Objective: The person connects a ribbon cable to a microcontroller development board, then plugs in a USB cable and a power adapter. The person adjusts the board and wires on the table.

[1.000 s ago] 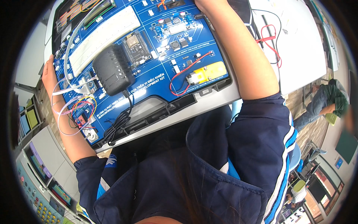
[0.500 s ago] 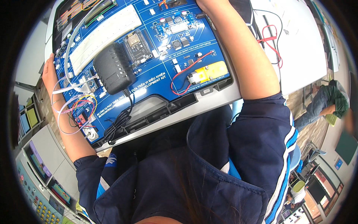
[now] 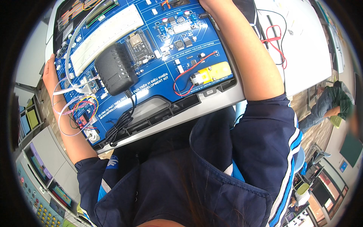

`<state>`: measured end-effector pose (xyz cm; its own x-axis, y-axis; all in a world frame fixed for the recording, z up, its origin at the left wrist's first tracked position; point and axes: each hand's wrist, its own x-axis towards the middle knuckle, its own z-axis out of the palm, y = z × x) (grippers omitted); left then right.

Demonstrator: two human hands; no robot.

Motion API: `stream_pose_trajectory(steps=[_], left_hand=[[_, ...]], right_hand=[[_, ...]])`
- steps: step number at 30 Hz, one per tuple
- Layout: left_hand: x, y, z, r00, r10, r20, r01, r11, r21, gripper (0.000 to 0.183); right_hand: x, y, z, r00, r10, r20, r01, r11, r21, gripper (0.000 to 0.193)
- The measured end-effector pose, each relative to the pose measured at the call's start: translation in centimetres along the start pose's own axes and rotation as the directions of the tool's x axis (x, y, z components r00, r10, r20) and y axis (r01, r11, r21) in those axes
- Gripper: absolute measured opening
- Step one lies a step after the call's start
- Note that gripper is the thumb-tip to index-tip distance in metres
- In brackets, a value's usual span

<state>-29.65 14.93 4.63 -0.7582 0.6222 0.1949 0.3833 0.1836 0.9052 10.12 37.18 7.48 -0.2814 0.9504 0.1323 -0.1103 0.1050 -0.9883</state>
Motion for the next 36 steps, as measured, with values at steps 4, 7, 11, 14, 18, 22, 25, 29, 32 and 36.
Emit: stream_pose_trajectory(steps=[4, 7, 11, 14, 18, 22, 25, 29, 32, 36], left_hand=[[-0.18, 0.21, 0.18, 1.000, 0.000, 0.000, 0.000, 1.000, -0.004, 0.027], [0.14, -0.30, -0.35, 1.000, 0.023, 0.015, -0.023, 1.000, 0.013, 0.027], [-0.25, 0.21, 0.10, 1.000, 0.015, 0.006, -0.014, 1.000, -0.005, 0.027], [-0.22, 0.26, 0.12, 1.000, -0.005, -0.001, 0.005, 1.000, -0.006, 0.028], [-0.07, 0.17, -0.02, 1.000, -0.011, 0.002, 0.011, 1.000, 0.007, 0.028], [-0.24, 0.41, 0.07, 1.000, -0.009, 0.001, 0.009, 0.999, 0.032, 0.029], [-0.23, 0.41, 0.12, 1.000, 0.004, -0.003, -0.004, 0.999, 0.038, 0.029], [0.11, -0.07, -0.16, 1.000, 0.001, 0.003, -0.001, 1.000, 0.031, 0.029], [-0.09, 0.21, 0.01, 1.000, -0.015, 0.000, 0.015, 1.000, 0.021, 0.029], [0.00, 0.04, -0.13, 1.000, 0.000, 0.001, 0.000, 1.000, 0.026, 0.028]], right_hand=[[0.18, 0.31, -0.15, 0.999, -0.034, 0.010, 0.034, 0.999, 0.006, 0.021], [-0.02, 0.08, 0.10, 1.000, -0.022, 0.009, 0.022, 1.000, 0.012, 0.022], [-0.28, -0.19, 0.24, 1.000, -0.019, 0.002, 0.019, 0.999, 0.031, 0.023], [-0.28, -0.21, 0.16, 0.999, -0.036, 0.011, 0.036, 0.999, 0.007, 0.023], [-0.28, -0.26, 0.37, 0.999, -0.034, 0.000, 0.034, 0.999, 0.012, 0.022], [-0.22, -0.29, 0.17, 1.000, -0.011, -0.006, 0.011, 0.999, -0.039, 0.019], [-0.14, -0.17, 0.08, 1.000, 0.002, -0.005, -0.002, 0.999, -0.050, 0.016], [-0.20, -0.27, 0.35, 1.000, -0.004, -0.019, 0.003, 0.999, -0.049, 0.015], [-0.03, 0.05, 0.22, 1.000, -0.014, -0.008, 0.014, 1.000, -0.013, 0.015], [0.05, 0.00, 0.07, 1.000, 0.009, 0.000, -0.009, 1.000, -0.010, 0.015]])
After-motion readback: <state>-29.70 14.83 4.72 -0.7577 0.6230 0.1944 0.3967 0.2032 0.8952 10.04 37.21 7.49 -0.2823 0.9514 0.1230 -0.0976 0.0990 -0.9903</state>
